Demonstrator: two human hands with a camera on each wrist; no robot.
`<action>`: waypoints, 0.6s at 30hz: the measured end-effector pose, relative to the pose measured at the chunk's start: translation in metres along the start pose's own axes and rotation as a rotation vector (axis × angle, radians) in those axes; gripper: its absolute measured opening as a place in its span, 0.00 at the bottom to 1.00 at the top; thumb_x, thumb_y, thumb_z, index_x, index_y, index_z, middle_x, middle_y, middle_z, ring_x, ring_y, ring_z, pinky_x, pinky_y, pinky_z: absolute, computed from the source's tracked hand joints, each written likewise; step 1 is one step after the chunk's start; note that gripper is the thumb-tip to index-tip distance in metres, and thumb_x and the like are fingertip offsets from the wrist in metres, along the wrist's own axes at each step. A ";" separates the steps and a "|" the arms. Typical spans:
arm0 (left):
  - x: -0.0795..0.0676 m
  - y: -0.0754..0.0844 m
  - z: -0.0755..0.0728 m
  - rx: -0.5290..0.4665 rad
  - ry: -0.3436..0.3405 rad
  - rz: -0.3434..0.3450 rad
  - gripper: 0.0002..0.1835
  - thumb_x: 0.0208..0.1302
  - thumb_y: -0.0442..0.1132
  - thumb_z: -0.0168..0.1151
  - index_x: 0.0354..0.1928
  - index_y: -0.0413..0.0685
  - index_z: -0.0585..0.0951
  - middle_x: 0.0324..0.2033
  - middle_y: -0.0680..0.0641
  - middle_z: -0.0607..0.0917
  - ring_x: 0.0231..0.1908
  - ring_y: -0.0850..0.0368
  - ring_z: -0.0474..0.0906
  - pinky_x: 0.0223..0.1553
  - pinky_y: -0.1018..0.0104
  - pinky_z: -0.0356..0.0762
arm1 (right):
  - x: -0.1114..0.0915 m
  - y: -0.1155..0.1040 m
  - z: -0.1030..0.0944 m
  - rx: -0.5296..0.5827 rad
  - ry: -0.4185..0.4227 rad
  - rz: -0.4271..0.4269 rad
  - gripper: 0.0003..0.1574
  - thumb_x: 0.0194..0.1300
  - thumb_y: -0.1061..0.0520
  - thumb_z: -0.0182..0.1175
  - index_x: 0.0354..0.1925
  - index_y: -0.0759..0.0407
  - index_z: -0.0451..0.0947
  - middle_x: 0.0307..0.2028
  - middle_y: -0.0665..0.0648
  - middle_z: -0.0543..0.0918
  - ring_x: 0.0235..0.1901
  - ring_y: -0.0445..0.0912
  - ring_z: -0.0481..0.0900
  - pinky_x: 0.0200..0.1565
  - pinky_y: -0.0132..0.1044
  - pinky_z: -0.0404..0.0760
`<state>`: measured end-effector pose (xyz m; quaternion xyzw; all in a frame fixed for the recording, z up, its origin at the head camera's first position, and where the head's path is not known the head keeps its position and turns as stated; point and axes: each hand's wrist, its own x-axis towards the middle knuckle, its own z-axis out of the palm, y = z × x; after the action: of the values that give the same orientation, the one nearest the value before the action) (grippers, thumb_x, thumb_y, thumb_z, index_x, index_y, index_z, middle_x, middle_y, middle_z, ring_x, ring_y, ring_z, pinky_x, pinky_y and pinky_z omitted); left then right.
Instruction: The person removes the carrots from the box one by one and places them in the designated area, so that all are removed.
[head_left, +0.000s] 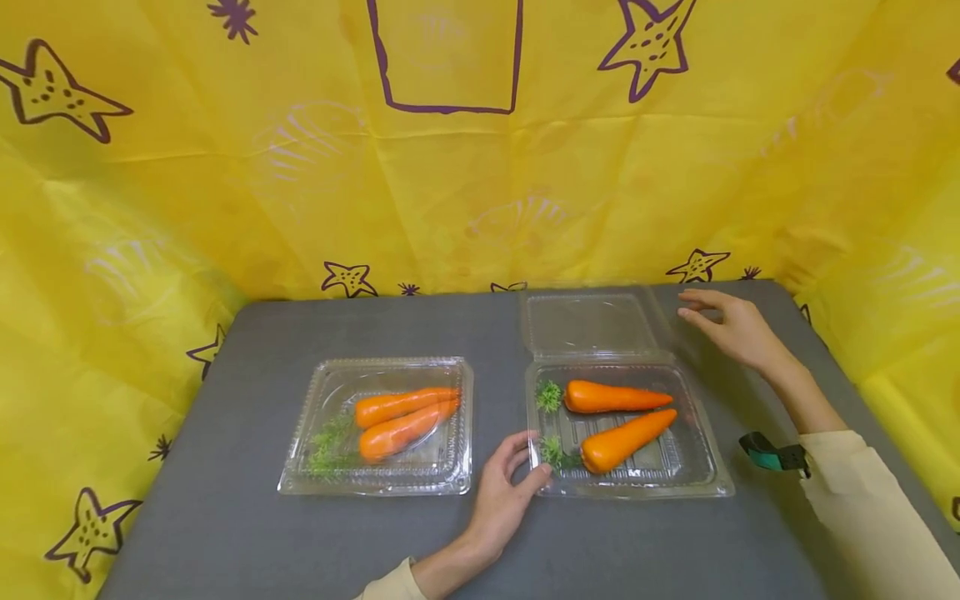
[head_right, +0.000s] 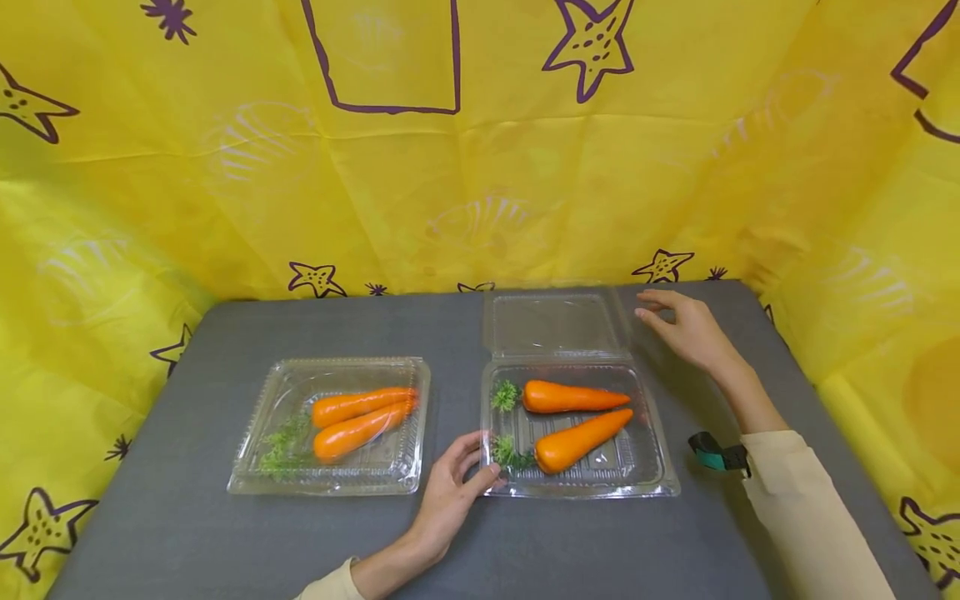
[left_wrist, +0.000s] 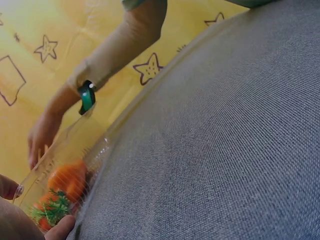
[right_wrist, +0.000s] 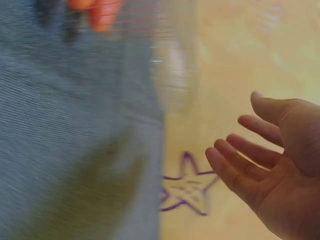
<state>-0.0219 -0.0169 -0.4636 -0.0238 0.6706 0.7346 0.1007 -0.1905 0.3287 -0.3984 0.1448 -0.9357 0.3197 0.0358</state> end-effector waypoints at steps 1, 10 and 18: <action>0.000 0.000 0.000 -0.001 0.000 -0.003 0.26 0.61 0.33 0.65 0.61 0.35 0.72 0.60 0.37 0.76 0.63 0.44 0.70 0.58 0.72 0.75 | -0.001 -0.004 -0.005 -0.008 0.012 -0.001 0.25 0.72 0.55 0.57 0.61 0.69 0.73 0.53 0.73 0.79 0.45 0.70 0.80 0.44 0.64 0.81; 0.001 0.004 -0.001 0.024 -0.015 0.019 0.26 0.61 0.33 0.64 0.62 0.35 0.72 0.61 0.36 0.74 0.63 0.41 0.70 0.64 0.54 0.73 | -0.022 -0.047 -0.020 -0.103 -0.001 -0.181 0.28 0.62 0.62 0.67 0.60 0.65 0.76 0.54 0.65 0.81 0.42 0.59 0.84 0.40 0.44 0.86; 0.001 0.005 -0.002 0.031 -0.015 0.024 0.27 0.62 0.32 0.64 0.63 0.34 0.71 0.62 0.36 0.74 0.63 0.41 0.70 0.64 0.53 0.72 | -0.040 -0.082 0.002 -0.186 -0.092 -0.366 0.32 0.53 0.63 0.73 0.58 0.62 0.77 0.53 0.60 0.82 0.44 0.55 0.83 0.42 0.50 0.86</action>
<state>-0.0235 -0.0195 -0.4595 -0.0088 0.6813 0.7255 0.0970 -0.1280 0.2762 -0.3581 0.3228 -0.9200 0.2131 0.0639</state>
